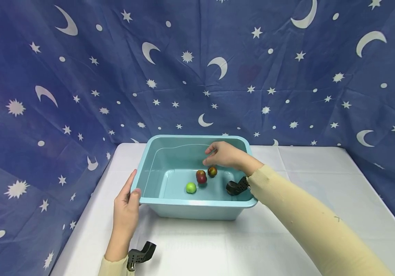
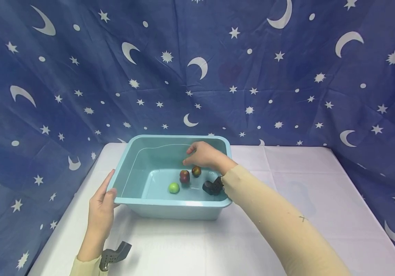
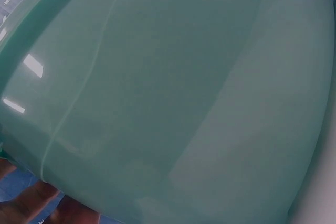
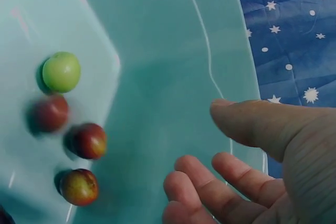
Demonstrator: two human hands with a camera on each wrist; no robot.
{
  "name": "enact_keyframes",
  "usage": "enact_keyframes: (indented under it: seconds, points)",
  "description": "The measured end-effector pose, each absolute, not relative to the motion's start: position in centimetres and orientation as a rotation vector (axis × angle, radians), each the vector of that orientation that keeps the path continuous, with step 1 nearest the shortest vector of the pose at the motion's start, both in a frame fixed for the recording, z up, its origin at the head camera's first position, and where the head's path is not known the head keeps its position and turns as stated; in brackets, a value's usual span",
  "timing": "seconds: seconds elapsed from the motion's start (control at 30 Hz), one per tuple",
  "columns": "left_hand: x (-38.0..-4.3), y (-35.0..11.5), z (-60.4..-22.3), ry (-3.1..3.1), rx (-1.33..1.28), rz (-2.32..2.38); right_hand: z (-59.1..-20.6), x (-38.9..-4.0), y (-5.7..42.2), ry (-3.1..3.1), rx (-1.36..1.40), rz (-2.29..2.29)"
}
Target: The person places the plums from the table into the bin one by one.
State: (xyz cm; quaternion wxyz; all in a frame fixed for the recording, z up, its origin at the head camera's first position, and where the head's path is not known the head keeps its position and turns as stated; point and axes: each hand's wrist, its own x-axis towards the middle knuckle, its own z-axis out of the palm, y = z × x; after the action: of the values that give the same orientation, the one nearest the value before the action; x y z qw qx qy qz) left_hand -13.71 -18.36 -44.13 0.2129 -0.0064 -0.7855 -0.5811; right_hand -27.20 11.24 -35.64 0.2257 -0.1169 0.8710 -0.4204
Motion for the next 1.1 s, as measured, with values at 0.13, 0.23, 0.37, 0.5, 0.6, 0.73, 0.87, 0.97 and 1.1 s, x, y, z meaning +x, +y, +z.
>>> enact_keyframes:
  seconds: [0.13, 0.23, 0.37, 0.5, 0.6, 0.73, 0.87, 0.97, 1.1]
  points:
    - [-13.6, -18.3, -44.1, -2.189, 0.0, -1.602, -35.4, -27.0, 11.8, 2.425, -0.346, -1.175]
    - [-13.6, -18.4, -44.1, -2.191, 0.007, -1.595, -35.1, -26.8, 12.6, 2.421, -0.359, -1.233]
    - [-13.7, -18.4, -44.2, -2.191, 0.02, -1.596, -34.5, -26.4, 13.9, 2.393, -0.401, -1.336]
    - [-13.7, -18.4, -44.3, -2.19, 0.036, -1.614, -33.9, -26.0, 15.6, 2.392, -0.457, -1.41]
    - [-13.7, -18.5, -44.3, -2.195, 0.031, -1.614, -33.6, -25.5, 17.1, 2.432, -0.481, -1.447]
    - [-13.7, -18.7, -44.3, -2.202, 0.026, -1.609, -33.5, -24.9, 18.9, 2.492, -0.481, -1.48]
    - [-13.7, -18.7, -44.3, -2.204, 0.026, -1.617, -33.6, -24.3, 20.6, 2.507, -0.451, -1.521]
    - [-13.7, -18.7, -44.2, -2.199, 0.022, -1.62, -33.9, -23.9, 21.8, 2.506, -0.439, -1.58]
    - [-13.7, -18.6, -44.3, -2.19, 0.012, -1.621, -34.5, -23.3, 23.6, 2.544, -0.403, -1.654]
